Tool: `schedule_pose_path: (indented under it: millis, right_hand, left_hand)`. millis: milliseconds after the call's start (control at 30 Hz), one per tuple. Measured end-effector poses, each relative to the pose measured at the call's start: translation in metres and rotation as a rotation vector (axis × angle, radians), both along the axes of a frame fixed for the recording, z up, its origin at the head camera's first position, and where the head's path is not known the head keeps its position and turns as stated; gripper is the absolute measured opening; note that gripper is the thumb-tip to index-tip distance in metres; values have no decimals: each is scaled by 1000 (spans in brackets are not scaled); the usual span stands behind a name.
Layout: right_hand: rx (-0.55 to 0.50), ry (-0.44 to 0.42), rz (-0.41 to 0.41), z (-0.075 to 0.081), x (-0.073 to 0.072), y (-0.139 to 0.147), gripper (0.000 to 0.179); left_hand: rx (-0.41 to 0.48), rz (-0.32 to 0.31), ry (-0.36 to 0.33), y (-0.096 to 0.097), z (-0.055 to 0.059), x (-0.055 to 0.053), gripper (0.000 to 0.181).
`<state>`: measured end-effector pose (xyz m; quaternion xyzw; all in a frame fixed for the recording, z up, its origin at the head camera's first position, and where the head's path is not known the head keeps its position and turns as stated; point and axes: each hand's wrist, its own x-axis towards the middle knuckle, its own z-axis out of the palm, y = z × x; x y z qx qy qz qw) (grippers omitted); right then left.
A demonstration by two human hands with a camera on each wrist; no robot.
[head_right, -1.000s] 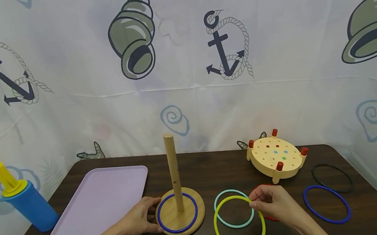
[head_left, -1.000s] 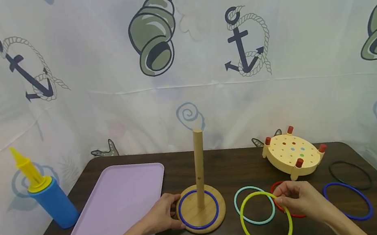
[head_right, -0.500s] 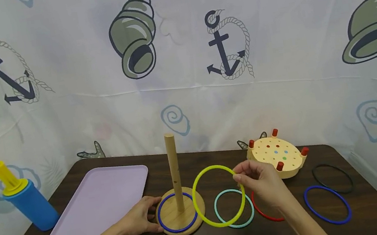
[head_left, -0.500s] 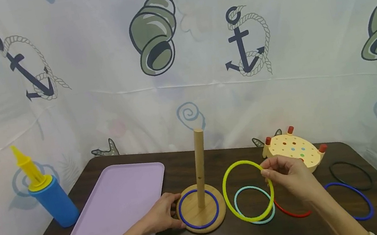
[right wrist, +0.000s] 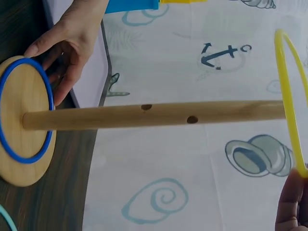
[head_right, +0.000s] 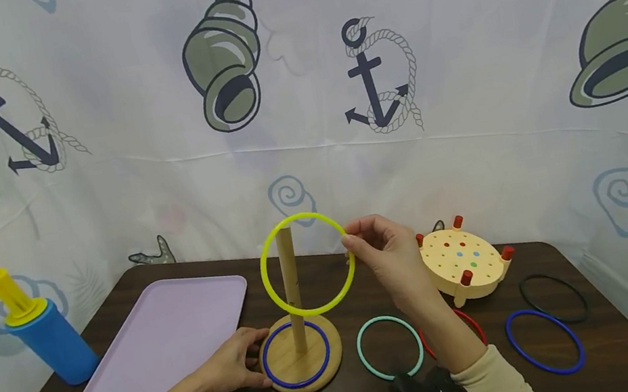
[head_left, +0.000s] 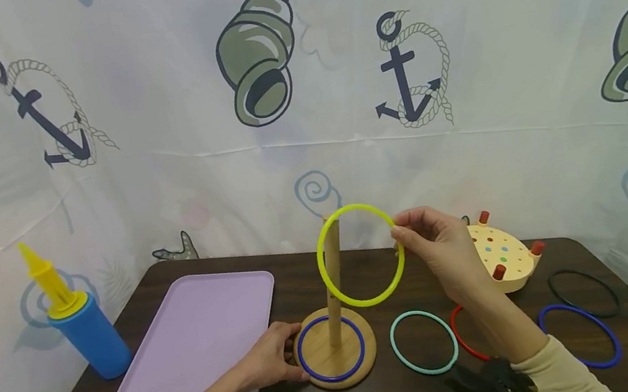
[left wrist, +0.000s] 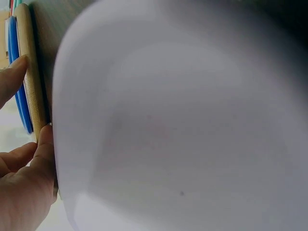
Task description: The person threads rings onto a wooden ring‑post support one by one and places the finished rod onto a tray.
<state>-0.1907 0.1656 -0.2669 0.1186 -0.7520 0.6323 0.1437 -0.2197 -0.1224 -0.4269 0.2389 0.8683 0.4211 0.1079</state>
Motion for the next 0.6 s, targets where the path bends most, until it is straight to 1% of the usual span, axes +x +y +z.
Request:
schedule_pose_path:
  millis: [133,367,500,600]
  right_hand:
    - [-47,2,-19,2,-9,-10,19]
    - [-125,1,-11,-4,-21,-22,16]
    - [-116,-22,-13,-10,-24,-27,16]
    - [-82,-50,-19,-19,-26,-30,18]
  left_hand:
    - [4,-3,-1,0,0,0,84]
    - [8,0,-16,0,0,-1,84]
    - [11,-2,-24,0,1,0,84]
    - [18,-4,-23,0,1,0,84]
